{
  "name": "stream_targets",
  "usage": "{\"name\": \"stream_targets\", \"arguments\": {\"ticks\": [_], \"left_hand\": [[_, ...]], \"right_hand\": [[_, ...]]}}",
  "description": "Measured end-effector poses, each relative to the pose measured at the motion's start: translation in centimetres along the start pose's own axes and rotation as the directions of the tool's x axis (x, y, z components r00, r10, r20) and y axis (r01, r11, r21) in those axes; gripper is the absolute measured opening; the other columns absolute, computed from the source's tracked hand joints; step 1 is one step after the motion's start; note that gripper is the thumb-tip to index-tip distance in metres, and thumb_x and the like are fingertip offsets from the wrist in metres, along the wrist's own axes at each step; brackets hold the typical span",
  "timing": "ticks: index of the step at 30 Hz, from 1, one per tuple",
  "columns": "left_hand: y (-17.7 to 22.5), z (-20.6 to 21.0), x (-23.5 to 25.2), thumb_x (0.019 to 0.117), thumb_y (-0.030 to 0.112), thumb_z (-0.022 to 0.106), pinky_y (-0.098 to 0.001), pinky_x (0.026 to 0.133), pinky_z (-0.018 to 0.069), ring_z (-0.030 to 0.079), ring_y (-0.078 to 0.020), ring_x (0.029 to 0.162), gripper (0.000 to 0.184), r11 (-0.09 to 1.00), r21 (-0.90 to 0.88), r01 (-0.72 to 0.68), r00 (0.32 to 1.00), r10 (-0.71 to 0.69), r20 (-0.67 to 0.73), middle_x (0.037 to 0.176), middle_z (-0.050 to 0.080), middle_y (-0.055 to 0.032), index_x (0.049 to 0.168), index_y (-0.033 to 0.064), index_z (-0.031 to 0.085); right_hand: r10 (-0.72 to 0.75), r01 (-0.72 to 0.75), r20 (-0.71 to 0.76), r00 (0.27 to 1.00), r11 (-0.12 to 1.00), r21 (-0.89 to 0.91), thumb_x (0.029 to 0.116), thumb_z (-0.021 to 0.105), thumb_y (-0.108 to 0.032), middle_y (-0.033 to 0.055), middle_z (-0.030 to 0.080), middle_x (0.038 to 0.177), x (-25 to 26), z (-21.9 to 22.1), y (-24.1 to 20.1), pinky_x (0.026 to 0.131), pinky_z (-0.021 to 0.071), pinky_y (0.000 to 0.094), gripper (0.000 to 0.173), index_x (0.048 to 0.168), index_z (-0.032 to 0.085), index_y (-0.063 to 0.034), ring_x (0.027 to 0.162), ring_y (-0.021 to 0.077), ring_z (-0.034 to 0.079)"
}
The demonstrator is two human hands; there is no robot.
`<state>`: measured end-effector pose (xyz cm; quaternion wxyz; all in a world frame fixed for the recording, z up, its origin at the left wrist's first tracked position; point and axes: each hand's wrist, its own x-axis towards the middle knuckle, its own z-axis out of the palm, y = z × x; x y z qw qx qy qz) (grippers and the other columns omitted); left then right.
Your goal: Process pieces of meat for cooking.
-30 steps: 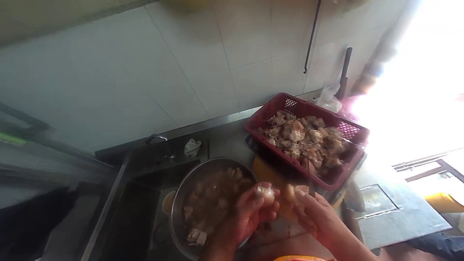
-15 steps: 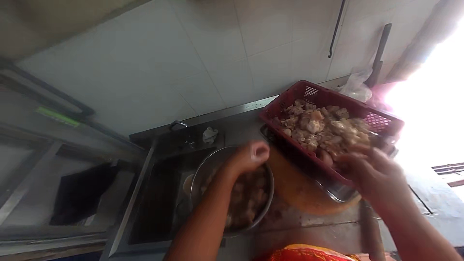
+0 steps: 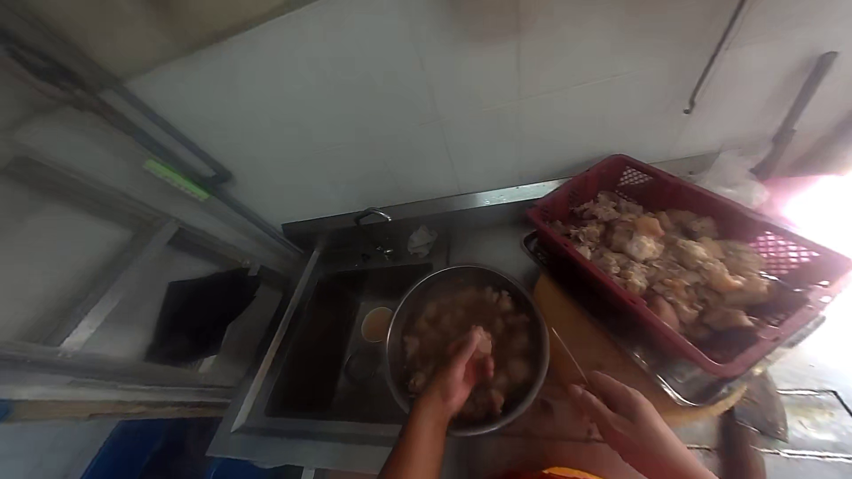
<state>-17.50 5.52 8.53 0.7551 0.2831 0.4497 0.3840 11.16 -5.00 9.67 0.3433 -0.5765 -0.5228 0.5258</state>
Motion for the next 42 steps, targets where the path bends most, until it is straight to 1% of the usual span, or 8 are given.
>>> {"name": "stream_targets", "arguments": {"ticks": [7,11,22,29,33,37,40,42], "left_hand": [[1.2,2.0,-3.0,0.0977,0.022,0.061,-0.0426,0.081,0.0603,0.069,-0.0266,0.089,0.043,0.97,0.064,-0.235,0.96,0.221,0.174,0.109,0.066,-0.0192,0.134,-0.0002,0.055],[0.2,2.6,-3.0,0.0976,0.016,0.057,-0.0361,0.065,0.0587,0.066,-0.0211,0.074,0.027,0.96,0.049,-0.277,0.959,0.273,0.077,0.096,0.066,-0.0144,0.12,0.0004,0.061],[-1.7,6.4,-3.6,0.1033,0.023,0.039,-0.0423,0.08,0.0598,0.068,-0.0258,0.093,0.045,0.96,0.278,-0.025,0.963,-0.052,0.266,0.115,0.066,-0.0163,0.144,0.0064,0.047],[2.8,6.9,-4.2,0.1111,0.033,0.032,-0.047,0.09,0.0607,0.07,-0.0305,0.107,0.055,0.931,0.35,-0.106,0.858,-0.092,0.505,0.149,0.052,-0.0166,0.161,0.0118,0.027],[5.5,-0.8,0.4,0.1027,0.032,0.057,-0.0475,0.111,0.0462,0.055,-0.0237,0.134,0.047,0.248,0.968,-0.039,0.997,0.074,0.021,0.148,0.055,-0.0087,0.147,0.0168,0.054],[3.4,-8.4,4.3,0.0884,0.031,0.072,-0.0623,0.101,0.049,0.05,-0.0471,0.13,0.066,-0.169,0.869,0.466,0.878,0.213,-0.429,0.15,0.042,-0.0283,0.144,0.0017,0.051],[1.5,-10.0,5.2,0.0895,0.025,0.07,-0.0552,0.105,0.0492,0.056,-0.0395,0.127,0.057,-0.04,0.908,0.416,0.883,0.258,-0.393,0.143,0.052,-0.0242,0.14,0.001,0.056],[1.3,-10.8,4.9,0.0909,0.024,0.071,-0.0489,0.101,0.0529,0.064,-0.0301,0.116,0.049,0.383,0.892,0.239,0.864,0.336,-0.376,0.125,0.066,-0.0188,0.133,0.0028,0.062]], "right_hand": [[-0.051,0.045,0.062,0.997,0.994,0.095,0.1043,0.059,-0.042,0.0013,0.068,0.08,1.8,3.5,-4.0,0.055,0.0547,0.0305,0.03,0.112,0.07,-0.0154,0.062,0.0146,0.063],[-0.052,0.049,0.022,0.998,0.989,0.142,0.1008,0.065,-0.041,0.0029,0.065,0.078,1.9,4.7,-4.1,0.051,0.0529,0.0314,0.032,0.118,0.068,-0.0144,0.059,0.016,0.06],[-0.03,0.04,-0.088,0.996,0.993,0.109,0.0895,0.078,-0.049,-0.0002,0.072,0.1,1.5,5.8,-2.2,0.075,0.0645,0.0359,0.05,0.125,0.065,-0.0151,0.084,0.0133,0.072],[0.147,-0.059,-0.103,0.984,0.807,0.588,0.0958,0.064,-0.038,0.0009,0.057,0.065,0.6,0.2,-2.9,0.037,0.0417,0.0254,0.027,0.11,0.067,-0.0155,0.043,0.0077,0.045],[0.186,-0.002,-0.464,0.866,0.929,0.369,0.0997,0.063,-0.047,0.0002,0.061,0.07,2.3,-7.3,-5.5,0.035,0.0377,0.0243,0.031,0.114,0.067,-0.0189,0.04,0.0067,0.041],[0.17,-0.04,-0.569,0.805,0.971,0.234,0.1061,0.053,-0.043,0.0031,0.071,0.085,2.6,-10.7,-6.6,0.035,0.0364,0.026,0.037,0.135,0.06,-0.0222,0.04,0.0086,0.041],[0.151,-0.086,-0.45,0.88,0.983,0.162,0.1081,0.035,-0.055,0.0068,0.071,0.084,1.5,-8.1,-6.3,0.037,0.0388,0.0301,0.052,0.128,0.066,-0.0191,0.042,0.013,0.044],[0.167,-0.129,-0.336,0.927,0.983,0.134,0.109,0.03,-0.052,0.0074,0.07,0.082,0.7,-5.2,-5.3,0.039,0.0427,0.0328,0.056,0.126,0.067,-0.0132,0.045,0.0154,0.048]]}}
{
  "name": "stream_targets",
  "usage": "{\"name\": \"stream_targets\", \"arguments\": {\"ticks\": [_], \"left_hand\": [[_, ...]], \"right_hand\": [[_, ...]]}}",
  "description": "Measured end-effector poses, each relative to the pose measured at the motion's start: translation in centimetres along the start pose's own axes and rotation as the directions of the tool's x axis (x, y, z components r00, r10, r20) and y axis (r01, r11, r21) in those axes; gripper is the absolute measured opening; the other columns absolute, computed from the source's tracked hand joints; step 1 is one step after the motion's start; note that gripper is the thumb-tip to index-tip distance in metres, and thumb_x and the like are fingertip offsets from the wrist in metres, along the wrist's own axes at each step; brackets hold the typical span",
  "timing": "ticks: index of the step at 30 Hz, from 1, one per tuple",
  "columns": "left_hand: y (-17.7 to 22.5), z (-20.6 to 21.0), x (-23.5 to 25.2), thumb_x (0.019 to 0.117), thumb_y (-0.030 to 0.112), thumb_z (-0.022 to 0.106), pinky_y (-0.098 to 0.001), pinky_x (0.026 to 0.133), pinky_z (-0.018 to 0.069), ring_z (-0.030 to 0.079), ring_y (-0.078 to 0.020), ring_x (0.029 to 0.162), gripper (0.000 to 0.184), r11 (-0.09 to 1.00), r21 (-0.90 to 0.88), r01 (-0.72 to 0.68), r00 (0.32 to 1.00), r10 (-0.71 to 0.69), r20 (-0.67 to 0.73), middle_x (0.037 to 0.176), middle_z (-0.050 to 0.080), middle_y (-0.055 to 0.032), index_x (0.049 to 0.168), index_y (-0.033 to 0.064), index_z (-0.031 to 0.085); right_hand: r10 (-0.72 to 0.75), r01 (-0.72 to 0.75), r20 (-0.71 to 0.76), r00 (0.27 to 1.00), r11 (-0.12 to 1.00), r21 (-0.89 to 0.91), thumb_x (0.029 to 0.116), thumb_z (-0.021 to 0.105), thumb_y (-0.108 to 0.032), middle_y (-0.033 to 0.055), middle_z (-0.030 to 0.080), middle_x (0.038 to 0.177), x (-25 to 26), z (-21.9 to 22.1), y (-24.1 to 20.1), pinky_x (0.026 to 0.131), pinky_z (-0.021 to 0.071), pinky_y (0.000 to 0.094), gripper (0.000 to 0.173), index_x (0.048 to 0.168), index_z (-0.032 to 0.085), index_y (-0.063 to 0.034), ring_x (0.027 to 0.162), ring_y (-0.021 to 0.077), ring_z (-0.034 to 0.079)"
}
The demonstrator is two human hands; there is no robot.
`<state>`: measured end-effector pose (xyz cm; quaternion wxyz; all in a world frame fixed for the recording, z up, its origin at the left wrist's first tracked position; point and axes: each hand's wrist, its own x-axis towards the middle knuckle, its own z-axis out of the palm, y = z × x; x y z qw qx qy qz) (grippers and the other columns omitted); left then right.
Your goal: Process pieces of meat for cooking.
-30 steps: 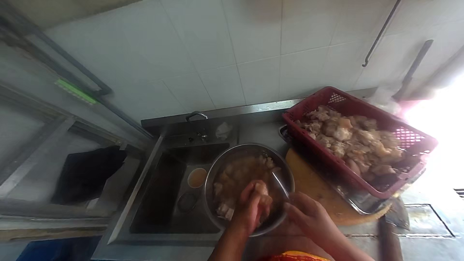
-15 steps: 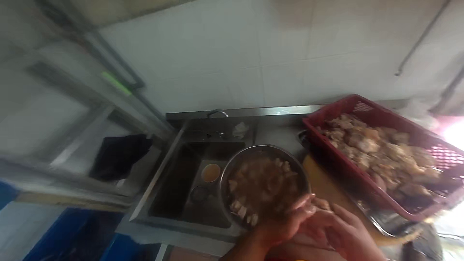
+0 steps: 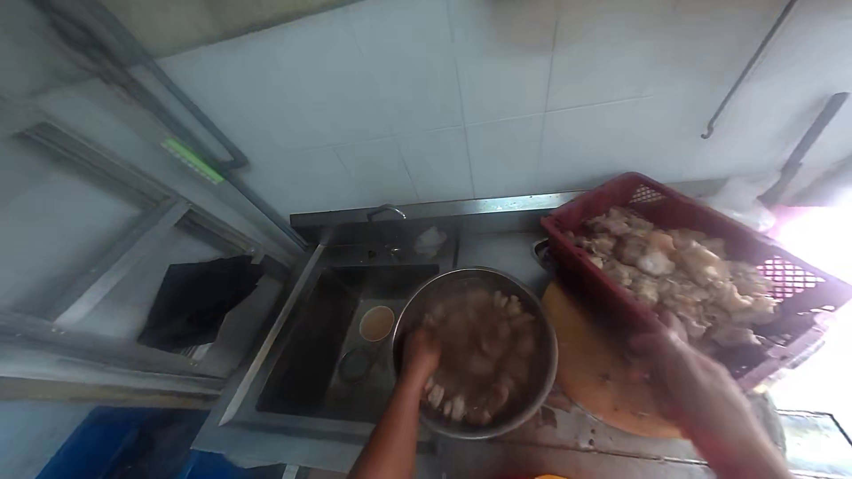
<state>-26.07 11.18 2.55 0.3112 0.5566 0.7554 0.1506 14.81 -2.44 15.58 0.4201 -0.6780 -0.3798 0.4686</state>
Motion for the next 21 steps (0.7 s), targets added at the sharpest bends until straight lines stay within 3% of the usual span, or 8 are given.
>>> {"name": "stream_targets", "arguments": {"ticks": [1,3,4,6,10,14,18,21], "left_hand": [[0.0,-0.2,-0.3,0.0905,0.02,0.074,-0.0451,0.093,0.057,0.067,-0.027,0.107,0.046,0.949,-0.315,0.018,1.0,-0.024,-0.017,0.119,0.067,-0.0181,0.131,0.0015,0.062],[1.7,-0.7,-2.3,0.0932,0.005,0.07,-0.0433,0.085,0.0601,0.068,-0.0269,0.099,0.035,0.595,-0.801,0.075,0.997,-0.037,0.066,0.116,0.067,-0.0186,0.126,-0.0034,0.061],[2.9,-1.0,-3.7,0.0947,0.001,0.063,-0.0447,0.087,0.0598,0.068,-0.0283,0.101,0.032,0.437,-0.892,0.118,0.991,-0.001,0.13,0.121,0.066,-0.0194,0.126,-0.0047,0.059],[5.6,-1.0,-6.6,0.0975,-0.002,0.048,-0.0456,0.092,0.0581,0.068,-0.0308,0.105,0.032,0.291,-0.938,0.188,0.963,0.135,0.235,0.127,0.063,-0.023,0.128,-0.007,0.055],[9.5,0.2,-11.4,0.1031,0.01,0.046,-0.043,0.093,0.0569,0.068,-0.029,0.106,0.035,0.419,-0.899,0.131,0.838,0.437,0.326,0.132,0.063,-0.0226,0.132,-0.0051,0.059],[11.7,1.4,-14.0,0.1012,0.018,0.058,-0.0408,0.075,0.0608,0.069,-0.0254,0.079,0.024,0.563,-0.821,-0.097,0.861,0.461,0.214,0.092,0.071,-0.0156,0.1,-0.0027,0.07],[11.8,1.9,-14.4,0.0999,0.02,0.059,-0.0363,0.068,0.0601,0.068,-0.0206,0.073,0.024,0.666,-0.739,-0.103,0.862,0.431,0.268,0.087,0.07,-0.0097,0.105,0.0001,0.07],[12.1,2.6,-15.5,0.1024,0.019,0.056,-0.0341,0.066,0.0601,0.068,-0.0161,0.074,0.027,0.718,-0.677,-0.16,0.767,0.523,0.373,0.098,0.072,-0.0068,0.122,0.0041,0.068]], "right_hand": [[0.002,-0.002,0.057,0.998,1.0,-0.012,0.1093,0.034,-0.048,0.0068,0.069,0.081,-0.7,1.3,1.0,0.041,0.0452,0.0334,0.052,0.122,0.068,-0.0104,0.047,0.0158,0.051],[0.007,0.004,0.171,0.985,0.998,-0.064,0.1081,0.044,-0.043,0.0057,0.069,0.08,-2.1,3.9,2.6,0.045,0.0505,0.0355,0.042,0.113,0.069,-0.0089,0.051,0.0169,0.057],[-0.006,0.032,0.233,0.972,0.994,-0.105,0.1069,0.049,-0.041,0.0048,0.07,0.08,-2.6,5.1,3.1,0.049,0.0541,0.0367,0.038,0.109,0.07,-0.0093,0.054,0.0171,0.061],[-0.069,0.15,0.342,0.937,0.965,-0.215,0.1063,0.052,-0.043,0.0001,0.071,0.081,-3.0,7.1,3.2,0.06,0.0599,0.0364,0.036,0.103,0.071,-0.0134,0.064,0.0136,0.067],[-0.167,0.362,0.414,0.895,0.814,-0.454,0.1086,0.038,-0.052,0.0,0.066,0.079,-3.2,9.7,1.1,0.069,0.0586,0.0459,0.044,0.102,0.066,-0.0181,0.075,0.0172,0.068],[-0.207,0.393,0.348,0.914,0.66,-0.64,0.1093,0.035,-0.048,0.005,0.068,0.085,-2.2,9.7,1.3,0.069,0.0591,0.0517,0.042,0.108,0.064,-0.0175,0.081,0.0249,0.071],[-0.112,0.213,0.226,0.968,0.843,-0.495,0.1087,0.035,-0.052,0.0012,0.066,0.08,-2.0,9.3,2.6,0.069,0.0591,0.0451,0.045,0.108,0.064,-0.0178,0.074,0.0176,0.068],[-0.128,0.157,0.259,0.957,0.983,-0.096,0.1049,0.053,-0.05,0.0004,0.072,0.098,-1.4,7.7,3.6,0.075,0.0621,0.0372,0.044,0.131,0.062,-0.0165,0.083,0.0137,0.071]]}}
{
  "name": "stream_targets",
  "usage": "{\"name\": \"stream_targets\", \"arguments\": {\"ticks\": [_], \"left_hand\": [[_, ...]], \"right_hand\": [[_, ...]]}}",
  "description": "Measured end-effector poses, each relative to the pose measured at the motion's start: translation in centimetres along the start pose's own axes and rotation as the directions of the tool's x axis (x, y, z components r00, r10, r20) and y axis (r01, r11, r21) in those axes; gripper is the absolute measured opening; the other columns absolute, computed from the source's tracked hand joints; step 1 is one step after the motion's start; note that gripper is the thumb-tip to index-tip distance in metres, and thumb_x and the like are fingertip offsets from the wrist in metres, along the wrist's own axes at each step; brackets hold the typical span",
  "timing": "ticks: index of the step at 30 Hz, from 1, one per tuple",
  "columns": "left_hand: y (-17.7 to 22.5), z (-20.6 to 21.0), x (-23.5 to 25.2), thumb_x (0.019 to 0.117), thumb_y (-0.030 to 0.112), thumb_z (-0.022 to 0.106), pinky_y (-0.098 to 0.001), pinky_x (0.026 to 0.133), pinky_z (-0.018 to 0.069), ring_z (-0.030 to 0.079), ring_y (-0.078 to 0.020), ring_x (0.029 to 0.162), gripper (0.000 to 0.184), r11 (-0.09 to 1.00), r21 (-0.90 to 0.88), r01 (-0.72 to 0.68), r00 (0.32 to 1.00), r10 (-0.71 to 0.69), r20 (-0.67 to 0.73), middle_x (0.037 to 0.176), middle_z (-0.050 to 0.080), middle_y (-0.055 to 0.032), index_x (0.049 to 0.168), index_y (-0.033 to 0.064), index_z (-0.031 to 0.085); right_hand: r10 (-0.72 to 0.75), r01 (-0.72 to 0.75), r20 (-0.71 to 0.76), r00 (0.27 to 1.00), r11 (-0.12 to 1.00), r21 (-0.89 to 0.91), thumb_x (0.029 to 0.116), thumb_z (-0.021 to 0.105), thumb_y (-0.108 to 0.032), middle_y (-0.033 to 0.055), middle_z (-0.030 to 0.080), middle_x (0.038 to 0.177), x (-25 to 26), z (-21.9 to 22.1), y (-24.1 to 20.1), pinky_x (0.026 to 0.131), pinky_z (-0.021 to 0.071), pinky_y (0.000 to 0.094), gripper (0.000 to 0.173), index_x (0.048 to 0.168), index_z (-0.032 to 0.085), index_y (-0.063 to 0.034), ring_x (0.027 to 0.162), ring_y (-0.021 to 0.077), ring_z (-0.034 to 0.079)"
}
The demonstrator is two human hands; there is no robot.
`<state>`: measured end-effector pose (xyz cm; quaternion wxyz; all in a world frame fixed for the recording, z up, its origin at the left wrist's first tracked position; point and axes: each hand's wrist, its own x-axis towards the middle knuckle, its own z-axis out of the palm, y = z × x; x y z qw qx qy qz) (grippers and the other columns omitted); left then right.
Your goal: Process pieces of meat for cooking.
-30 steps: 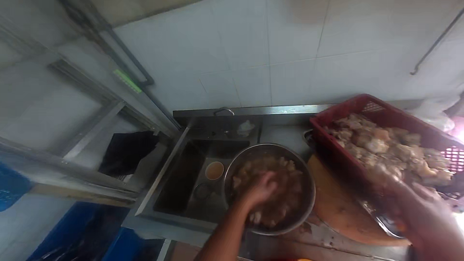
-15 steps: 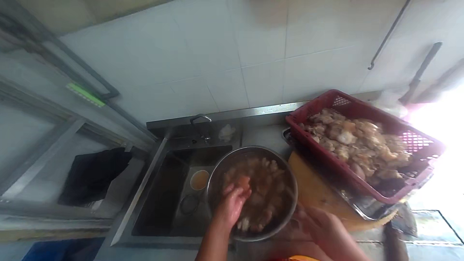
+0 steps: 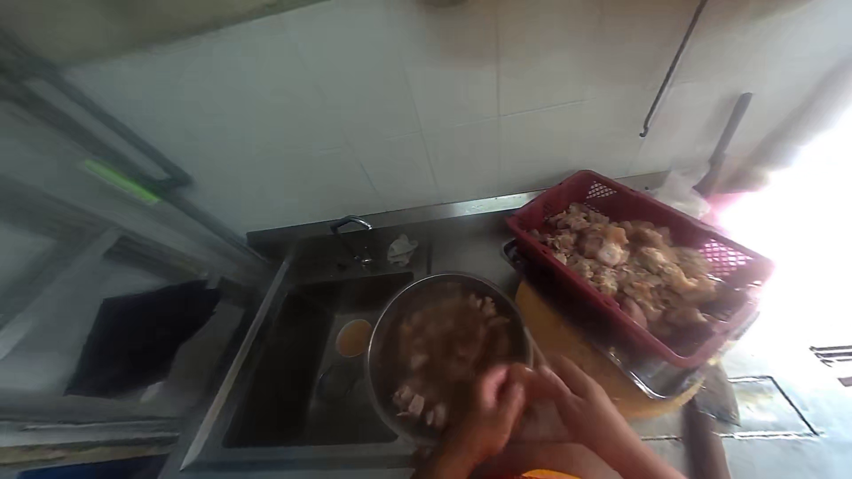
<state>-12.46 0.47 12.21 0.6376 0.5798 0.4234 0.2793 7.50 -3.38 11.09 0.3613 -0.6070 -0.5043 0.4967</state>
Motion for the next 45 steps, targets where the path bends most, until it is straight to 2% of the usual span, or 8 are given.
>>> {"name": "stream_targets", "arguments": {"ticks": [7,13,17,22,26,32,38,45], "left_hand": [[1.5,0.6,1.8,0.1035,0.019,0.058,-0.0437,0.084,0.0645,0.073,-0.0262,0.098,0.045,0.991,-0.131,-0.005,0.978,0.033,0.208,0.133,0.064,-0.0132,0.144,0.0023,0.051],[-4.1,-8.0,7.9,0.0977,0.028,0.064,-0.0463,0.114,0.0442,0.05,-0.0258,0.138,0.051,0.631,0.767,0.115,0.987,-0.162,-0.015,0.152,0.049,-0.0124,0.147,0.0177,0.055],[-9.6,-9.1,9.3,0.0971,0.036,0.061,-0.0563,0.112,0.0429,0.051,-0.0312,0.137,0.057,0.43,0.887,0.17,0.966,-0.25,-0.064,0.151,0.052,-0.0112,0.151,0.0211,0.051],[-8.5,-9.0,7.6,0.1027,0.026,0.06,-0.0408,0.09,0.0614,0.072,-0.0226,0.102,0.039,0.977,0.026,0.21,0.958,-0.2,-0.205,0.117,0.071,-0.0134,0.132,0.0011,0.06],[-4.2,-8.1,4.9,0.1109,0.028,0.026,-0.0368,0.071,0.059,0.07,-0.0247,0.082,0.045,0.799,-0.557,0.225,0.966,-0.256,0.023,0.119,0.069,-0.0206,0.13,-0.0007,0.055],[-2.0,-5.1,2.8,0.1012,0.038,0.035,-0.0397,0.071,0.0572,0.066,-0.0269,0.093,0.053,0.68,-0.705,0.2,0.971,-0.041,0.236,0.129,0.061,-0.0195,0.144,0.0101,0.05],[0.4,-2.5,2.0,0.0992,0.022,0.06,-0.0488,0.098,0.0532,0.061,-0.031,0.114,0.059,0.789,-0.614,-0.026,0.967,0.176,0.186,0.134,0.056,-0.0204,0.152,0.0045,0.042],[1.0,-0.6,0.7,0.1035,0.024,0.059,-0.0515,0.105,0.0518,0.06,-0.0329,0.124,0.055,0.867,-0.494,0.061,0.985,0.029,0.171,0.142,0.055,-0.0188,0.152,0.0043,0.043]], "right_hand": [[-0.114,0.106,-0.188,0.976,0.993,-0.054,0.0976,0.067,-0.047,0.0012,0.071,0.08,-0.6,-5.3,-1.1,0.051,0.0557,0.0363,0.032,0.106,0.072,-0.0161,0.06,0.015,0.064],[0.059,-0.122,-0.543,0.837,0.989,-0.081,0.0999,0.064,-0.048,0.0128,0.07,0.081,1.4,-15.0,-4.2,0.053,0.058,0.0486,0.046,0.138,0.06,-0.0234,0.058,0.0273,0.065],[0.03,-0.102,-0.541,0.841,0.989,-0.103,0.1016,0.063,-0.041,0.011,0.068,0.081,0.8,-14.4,-4.1,0.048,0.0562,0.0454,0.037,0.134,0.061,-0.0236,0.055,0.0249,0.063],[0.132,-0.15,-0.259,0.957,0.987,-0.052,0.1015,0.062,-0.036,0.0078,0.068,0.08,-1.5,-8.6,-1.2,0.046,0.0538,0.0408,0.032,0.125,0.068,-0.016,0.052,0.0207,0.06],[0.188,-0.188,-0.003,0.982,0.98,-0.059,0.1012,0.062,-0.039,0.0053,0.07,0.083,-2.0,-3.7,0.9,0.049,0.0562,0.0389,0.031,0.12,0.068,-0.0156,0.054,0.0188,0.062],[0.012,-0.014,0.069,0.998,1.0,0.028,0.0996,0.064,-0.049,0.0005,0.069,0.088,-0.2,-0.2,-1.4,0.058,0.058,0.0345,0.041,0.131,0.065,-0.0219,0.064,0.0139,0.064],[-0.252,0.247,0.033,0.967,0.962,0.121,0.0966,0.073,-0.039,-0.0012,0.069,0.099,0.2,0.9,-2.4,0.068,0.0625,0.0327,0.043,0.132,0.063,-0.0164,0.078,0.0124,0.068],[-0.453,0.401,-0.076,0.888,0.846,-0.351,0.1016,0.063,-0.027,0.0017,0.066,0.105,-1.0,0.5,-1.3,0.072,0.0598,0.0278,0.028,0.127,0.071,-0.0195,0.083,0.0077,0.064]]}}
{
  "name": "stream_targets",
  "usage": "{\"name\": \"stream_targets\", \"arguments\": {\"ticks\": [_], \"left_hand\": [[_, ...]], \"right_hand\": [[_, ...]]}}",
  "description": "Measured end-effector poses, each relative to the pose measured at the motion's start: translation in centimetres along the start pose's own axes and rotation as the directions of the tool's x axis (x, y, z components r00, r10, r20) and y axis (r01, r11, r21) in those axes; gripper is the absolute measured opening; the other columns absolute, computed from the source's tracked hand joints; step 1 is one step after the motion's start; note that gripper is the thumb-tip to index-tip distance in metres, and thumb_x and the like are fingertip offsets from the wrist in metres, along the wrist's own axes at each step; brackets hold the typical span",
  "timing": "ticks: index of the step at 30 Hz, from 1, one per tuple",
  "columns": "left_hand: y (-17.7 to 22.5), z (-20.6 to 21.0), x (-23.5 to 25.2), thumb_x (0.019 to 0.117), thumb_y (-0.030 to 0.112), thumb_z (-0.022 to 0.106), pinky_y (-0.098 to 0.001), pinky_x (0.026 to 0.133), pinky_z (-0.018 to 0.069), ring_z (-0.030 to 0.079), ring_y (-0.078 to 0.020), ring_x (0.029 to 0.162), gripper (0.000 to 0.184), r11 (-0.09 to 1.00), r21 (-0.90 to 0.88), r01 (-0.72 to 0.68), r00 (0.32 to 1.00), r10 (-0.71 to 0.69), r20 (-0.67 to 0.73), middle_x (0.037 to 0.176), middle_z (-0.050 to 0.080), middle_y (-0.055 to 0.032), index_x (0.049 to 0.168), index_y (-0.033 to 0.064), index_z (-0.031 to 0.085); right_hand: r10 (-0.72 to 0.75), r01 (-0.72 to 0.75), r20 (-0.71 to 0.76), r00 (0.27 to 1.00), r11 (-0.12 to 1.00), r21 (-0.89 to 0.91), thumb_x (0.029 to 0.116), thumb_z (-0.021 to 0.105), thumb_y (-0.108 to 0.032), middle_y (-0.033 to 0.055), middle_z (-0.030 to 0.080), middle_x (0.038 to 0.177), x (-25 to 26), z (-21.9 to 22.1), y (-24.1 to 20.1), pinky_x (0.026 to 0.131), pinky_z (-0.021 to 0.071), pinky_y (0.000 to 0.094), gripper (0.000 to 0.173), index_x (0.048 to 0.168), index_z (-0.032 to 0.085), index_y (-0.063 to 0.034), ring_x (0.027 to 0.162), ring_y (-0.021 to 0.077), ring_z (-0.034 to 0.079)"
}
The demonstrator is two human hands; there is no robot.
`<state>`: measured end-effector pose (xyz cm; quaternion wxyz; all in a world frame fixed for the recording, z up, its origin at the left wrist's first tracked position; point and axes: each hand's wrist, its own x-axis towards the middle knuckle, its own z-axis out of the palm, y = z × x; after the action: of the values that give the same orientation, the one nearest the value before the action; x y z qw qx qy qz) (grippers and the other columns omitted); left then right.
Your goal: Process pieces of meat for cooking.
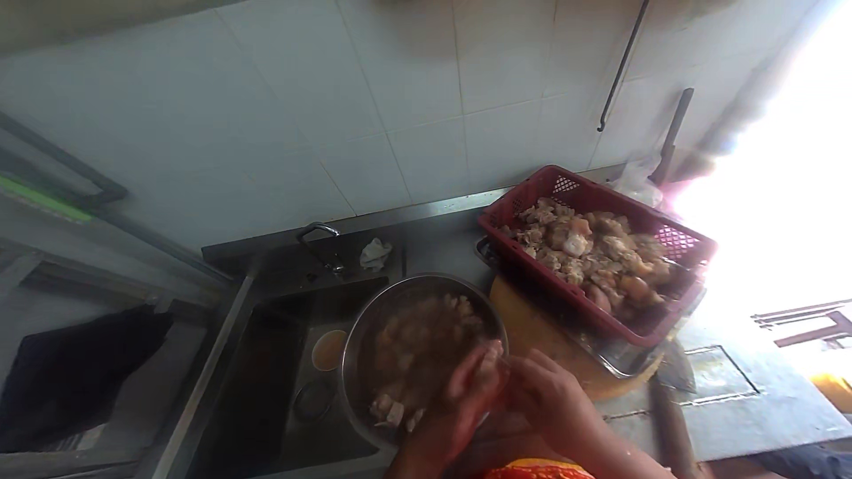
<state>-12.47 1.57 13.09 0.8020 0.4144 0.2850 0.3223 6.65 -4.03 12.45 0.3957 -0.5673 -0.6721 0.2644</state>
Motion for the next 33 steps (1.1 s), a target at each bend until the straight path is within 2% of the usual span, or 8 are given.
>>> {"name": "stream_targets", "arguments": {"ticks": [4,9,13,22,25,28,31,33], "left_hand": [[-0.9,0.1,0.0,0.0955,0.022,0.073,-0.0472,0.099,0.0565,0.065,-0.0292,0.114,0.07,1.0,0.007,-0.016,0.995,0.017,-0.098,0.134,0.06,-0.0171,0.156,0.0104,0.04],[-0.5,-1.8,-0.7,0.0898,0.019,0.079,-0.056,0.107,0.049,0.059,-0.0435,0.126,0.081,0.972,-0.193,-0.133,0.99,0.139,0.019,0.137,0.058,-0.0296,0.155,0.0008,0.035],[0.0,-1.9,-1.0,0.0933,0.021,0.075,-0.0578,0.108,0.0478,0.058,-0.0432,0.126,0.074,0.985,-0.118,-0.124,0.982,0.139,0.13,0.137,0.058,-0.0291,0.152,-0.0029,0.037],[-0.3,-1.9,-1.3,0.0987,0.021,0.068,-0.0582,0.11,0.0471,0.054,-0.0462,0.131,0.058,0.992,-0.048,-0.121,0.984,0.126,0.129,0.144,0.053,-0.0301,0.144,-0.0062,0.046],[-0.5,-1.7,-1.1,0.0991,0.023,0.068,-0.056,0.107,0.0517,0.059,-0.0443,0.128,0.056,0.987,0.09,-0.137,0.989,0.132,0.061,0.143,0.056,-0.0264,0.144,-0.0042,0.049],[-1.7,0.0,0.1,0.094,0.022,0.075,-0.0413,0.092,0.0613,0.07,-0.0243,0.106,0.06,0.888,0.43,-0.163,0.986,0.16,0.043,0.124,0.069,-0.013,0.145,0.0018,0.051],[-1.9,2.6,0.9,0.0871,0.018,0.08,-0.0359,0.103,0.0571,0.065,-0.0156,0.12,0.086,0.81,0.563,-0.165,0.985,0.106,0.136,0.141,0.06,-0.0086,0.157,0.0007,0.033],[-0.4,3.0,1.4,0.0924,0.018,0.071,-0.0417,0.113,0.0498,0.055,-0.0239,0.136,0.081,0.89,0.417,-0.187,0.974,0.113,0.195,0.155,0.048,-0.0148,0.157,-0.0042,0.029]], "right_hand": [[-0.035,0.036,0.028,0.999,0.999,-0.021,0.1042,0.06,-0.03,0.002,0.066,0.103,-0.5,-0.1,-0.4,0.072,0.0598,0.029,0.027,0.126,0.07,-0.0192,0.083,0.0089,0.065],[0.017,-0.02,0.187,0.982,1.0,0.01,0.11,0.044,-0.042,-0.0024,0.059,0.073,-0.9,-1.8,-0.9,0.058,0.0527,0.0316,0.038,0.094,0.065,-0.0153,0.064,0.0091,0.059],[0.149,-0.104,0.289,0.946,0.981,-0.165,0.1089,0.035,-0.054,-0.0001,0.058,0.068,-0.3,-2.4,-0.3,0.058,0.054,0.0446,0.049,0.092,0.062,-0.0174,0.064,0.0172,0.062],[0.222,-0.146,0.167,0.961,0.916,-0.375,0.109,0.035,-0.051,0.003,0.063,0.075,0.3,-3.0,-0.8,0.062,0.0572,0.0476,0.048,0.094,0.064,-0.0167,0.072,0.0222,0.068],[0.31,-0.295,0.153,0.938,0.949,-0.111,0.1077,0.041,-0.054,0.0004,0.062,0.074,0.5,-3.6,-0.7,0.061,0.0557,0.0391,0.046,0.101,0.067,-0.0163,0.066,0.0151,0.063],[0.381,-0.449,0.286,0.879,0.864,0.228,0.0978,0.062,-0.057,0.0011,0.071,0.092,-0.2,-2.3,-0.5,0.073,0.061,0.0393,0.054,0.135,0.061,-0.0182,0.077,0.0132,0.068],[0.465,-0.545,0.283,0.838,0.697,0.467,0.0929,0.074,-0.047,0.0024,0.073,0.099,-0.3,-1.6,0.7,0.078,0.0633,0.04,0.049,0.128,0.061,-0.0156,0.085,0.0156,0.072],[0.523,-0.531,0.199,0.829,0.624,0.574,0.0968,0.07,-0.034,0.0076,0.072,0.09,0.4,-4.0,0.8,0.062,0.0596,0.0383,0.036,0.123,0.066,-0.0095,0.07,0.019,0.068]]}}
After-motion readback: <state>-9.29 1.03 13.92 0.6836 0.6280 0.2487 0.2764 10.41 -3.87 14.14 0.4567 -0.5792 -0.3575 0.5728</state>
